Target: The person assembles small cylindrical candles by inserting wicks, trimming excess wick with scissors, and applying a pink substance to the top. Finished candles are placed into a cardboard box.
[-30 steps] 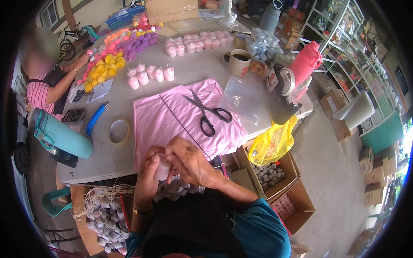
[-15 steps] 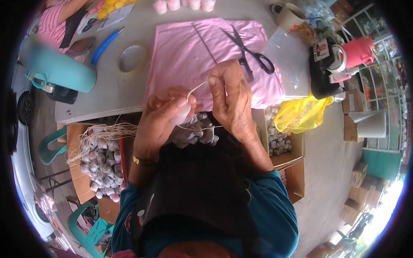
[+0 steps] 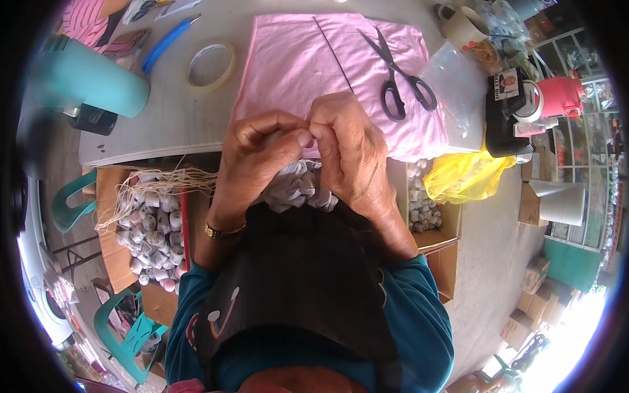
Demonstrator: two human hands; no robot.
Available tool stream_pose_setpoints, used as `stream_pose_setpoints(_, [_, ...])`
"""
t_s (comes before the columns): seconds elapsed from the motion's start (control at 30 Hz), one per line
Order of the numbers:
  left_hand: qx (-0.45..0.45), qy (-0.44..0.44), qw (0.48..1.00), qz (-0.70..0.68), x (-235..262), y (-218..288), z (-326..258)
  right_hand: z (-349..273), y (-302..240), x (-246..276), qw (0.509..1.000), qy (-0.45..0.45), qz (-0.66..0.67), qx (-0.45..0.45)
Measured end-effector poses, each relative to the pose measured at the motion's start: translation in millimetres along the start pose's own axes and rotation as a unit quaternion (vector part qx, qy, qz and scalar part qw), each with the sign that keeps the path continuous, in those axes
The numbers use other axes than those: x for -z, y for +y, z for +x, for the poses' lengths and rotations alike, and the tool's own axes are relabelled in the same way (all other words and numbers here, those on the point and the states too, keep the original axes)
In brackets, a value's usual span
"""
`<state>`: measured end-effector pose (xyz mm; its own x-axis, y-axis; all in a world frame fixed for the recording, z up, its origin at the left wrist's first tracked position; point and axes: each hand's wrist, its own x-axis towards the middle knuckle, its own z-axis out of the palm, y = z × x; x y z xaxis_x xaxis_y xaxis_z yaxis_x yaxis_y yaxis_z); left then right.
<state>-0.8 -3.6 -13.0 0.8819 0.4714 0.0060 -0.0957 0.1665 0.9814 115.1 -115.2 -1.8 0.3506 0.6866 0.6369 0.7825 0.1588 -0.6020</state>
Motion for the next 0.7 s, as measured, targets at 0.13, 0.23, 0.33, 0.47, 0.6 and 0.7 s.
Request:
stream_pose_setpoints(0.13, [-0.076, 0.048, 0.995, 0.046, -5, 0, -1, -2, 2, -5, 1.0, 0.016, -0.004, -0.01])
stream_pose_setpoints(0.23, [-0.164, 0.089, 0.977, 0.108, -10, -3, 0, -2, 3, -6, 1.0, 0.022, -0.01, -0.006])
stream_pose_setpoints(0.33, [-0.24, 0.127, 0.939, 0.213, -12, -6, 2, -2, 3, -5, 0.999, 0.027, 0.0, -0.02])
stream_pose_setpoints(0.47, [-0.287, 0.14, 0.912, 0.256, -13, -9, 5, -5, 1, -7, 0.992, 0.044, 0.064, -0.104])
stream_pose_setpoints(0.6, [-0.253, 0.138, 0.935, 0.207, -12, -10, 3, -9, 0, -11, 0.953, 0.054, 0.221, -0.198])
stream_pose_setpoints(0.7, [-0.19, 0.141, 0.959, 0.157, -11, -7, -2, -10, 0, -14, 0.95, 0.084, 0.256, -0.156])
